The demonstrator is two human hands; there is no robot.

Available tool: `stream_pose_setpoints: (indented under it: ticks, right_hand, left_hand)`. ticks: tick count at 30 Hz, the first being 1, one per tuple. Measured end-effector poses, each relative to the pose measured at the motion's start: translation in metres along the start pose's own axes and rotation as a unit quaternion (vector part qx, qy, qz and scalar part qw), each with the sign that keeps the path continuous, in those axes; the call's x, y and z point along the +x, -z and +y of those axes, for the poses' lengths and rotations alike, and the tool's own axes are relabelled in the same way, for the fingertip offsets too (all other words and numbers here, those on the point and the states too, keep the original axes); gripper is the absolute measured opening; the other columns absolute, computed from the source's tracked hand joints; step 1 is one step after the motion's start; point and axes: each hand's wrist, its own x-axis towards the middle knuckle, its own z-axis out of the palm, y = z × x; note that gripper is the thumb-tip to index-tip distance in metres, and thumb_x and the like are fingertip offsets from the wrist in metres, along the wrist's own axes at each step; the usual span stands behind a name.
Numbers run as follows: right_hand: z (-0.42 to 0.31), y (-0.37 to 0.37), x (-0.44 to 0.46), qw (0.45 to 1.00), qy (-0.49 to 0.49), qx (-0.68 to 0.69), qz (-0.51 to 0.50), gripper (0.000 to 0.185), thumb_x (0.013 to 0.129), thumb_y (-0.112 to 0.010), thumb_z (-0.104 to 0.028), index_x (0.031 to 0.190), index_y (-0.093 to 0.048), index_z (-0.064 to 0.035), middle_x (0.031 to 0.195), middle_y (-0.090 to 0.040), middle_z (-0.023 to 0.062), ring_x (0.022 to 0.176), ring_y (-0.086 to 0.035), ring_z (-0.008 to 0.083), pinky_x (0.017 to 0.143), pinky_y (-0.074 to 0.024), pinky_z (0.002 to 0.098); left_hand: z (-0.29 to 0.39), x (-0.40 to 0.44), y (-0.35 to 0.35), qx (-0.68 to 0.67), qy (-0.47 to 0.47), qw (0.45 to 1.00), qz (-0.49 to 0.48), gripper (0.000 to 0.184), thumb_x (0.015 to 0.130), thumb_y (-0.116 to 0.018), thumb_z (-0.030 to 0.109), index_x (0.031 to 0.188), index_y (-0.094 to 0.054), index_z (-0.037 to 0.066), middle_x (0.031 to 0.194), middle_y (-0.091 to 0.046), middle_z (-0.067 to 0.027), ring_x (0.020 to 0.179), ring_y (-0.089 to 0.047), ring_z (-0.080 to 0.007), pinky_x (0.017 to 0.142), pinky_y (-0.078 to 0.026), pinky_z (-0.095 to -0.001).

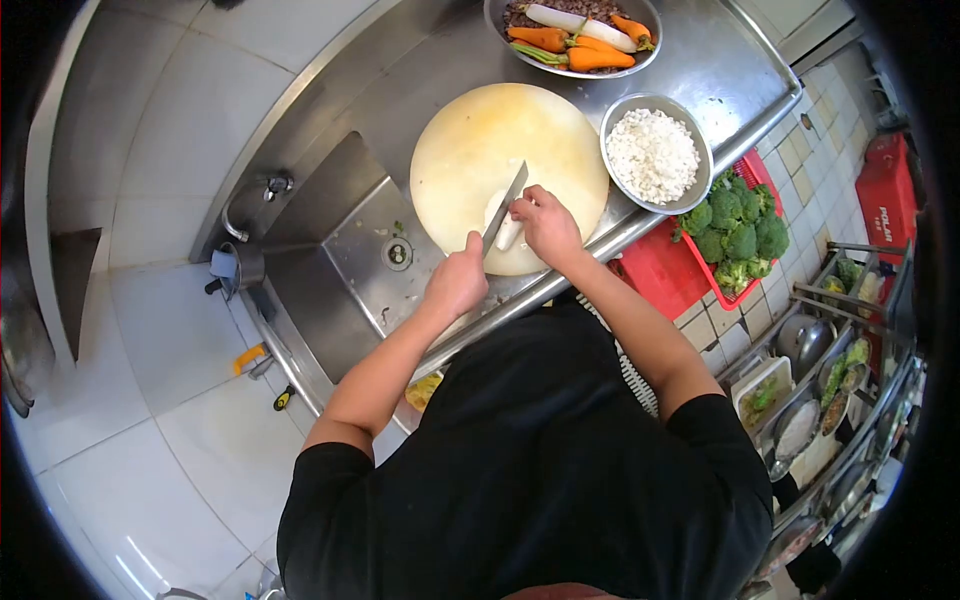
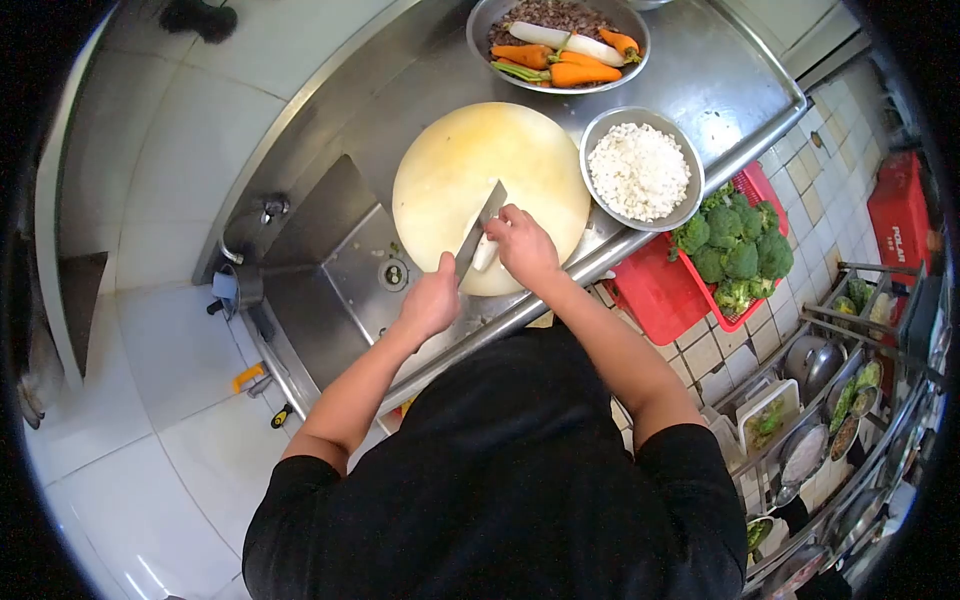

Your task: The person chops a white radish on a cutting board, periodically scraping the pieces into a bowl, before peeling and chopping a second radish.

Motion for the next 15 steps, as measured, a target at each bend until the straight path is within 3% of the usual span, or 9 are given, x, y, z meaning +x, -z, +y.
stream_pose_setpoints:
  ticks: [2, 5, 8, 11, 15]
  right_hand:
    - [0.003, -0.002, 0.0, 1.0, -0.007, -0.001, -0.015, 0.01, 0.09, -0.068, -0.011, 0.098, -0.073, -0.0118, 0.105, -0.065, 0.011, 0.098, -0.068, 0.0324, 0.084, -0.0576, 0.0453]
    - [0.005, 0.0, 0.001, 1.0, -0.011, 0.009, -0.022, 0.011, 0.09, -0.067, -0.009, 0.099, -0.072, -0.0114, 0.103, -0.065, 0.011, 0.098, -0.068, 0.032, 0.083, -0.0577, 0.045]
    - [0.006, 0.001, 0.0, 1.0, -0.002, 0.027, -0.007, 0.01, 0.09, -0.067, -0.008, 0.099, -0.072, -0.0104, 0.102, -0.065, 0.0107, 0.097, -0.068, 0.0322, 0.082, -0.0579, 0.0445]
    - [0.007, -0.003, -0.002, 0.999, 0.002, 0.035, 0.002, 0.009, 0.091, -0.066, -0.008, 0.098, -0.071, -0.0094, 0.101, -0.065, 0.0107, 0.097, -0.068, 0.0326, 0.082, -0.0578, 0.0444]
    - [0.009, -0.001, -0.002, 0.999, -0.012, 0.05, 0.004, 0.008, 0.091, -0.066, -0.008, 0.098, -0.07, -0.0089, 0.1, -0.065, 0.0109, 0.095, -0.068, 0.0332, 0.082, -0.0578, 0.0445]
  left_hand:
    - [0.021, -0.011, 0.031, 0.015, 0.022, 0.999, -0.019, 0.03, 0.096, -0.053, 0.008, 0.123, -0.043, 0.0, 0.091, -0.071, -0.0346, 0.091, -0.07, -0.0541, 0.082, -0.053, -0.0635]
    - [0.027, -0.043, 0.057, 0.015, -0.001, 1.0, -0.013, 0.026, 0.104, -0.053, 0.015, 0.12, -0.041, -0.001, 0.086, -0.068, -0.0367, 0.087, -0.068, -0.0562, 0.081, -0.05, -0.0652]
    - [0.021, -0.049, 0.046, 0.019, 0.031, 0.998, -0.048, 0.029, 0.097, -0.055, 0.009, 0.121, -0.043, -0.001, 0.09, -0.07, -0.0341, 0.091, -0.07, -0.0536, 0.082, -0.052, -0.0638]
    - [0.017, -0.015, 0.009, 0.008, 0.026, 0.999, -0.029, 0.027, 0.098, -0.055, 0.01, 0.12, -0.043, 0.0, 0.091, -0.07, -0.0341, 0.091, -0.07, -0.054, 0.082, -0.052, -0.0643]
    - [0.022, -0.016, 0.023, -0.018, 0.022, 0.999, -0.022, 0.027, 0.098, -0.054, 0.01, 0.12, -0.043, 0.0, 0.091, -0.069, -0.0363, 0.091, -0.069, -0.0548, 0.083, -0.052, -0.0646]
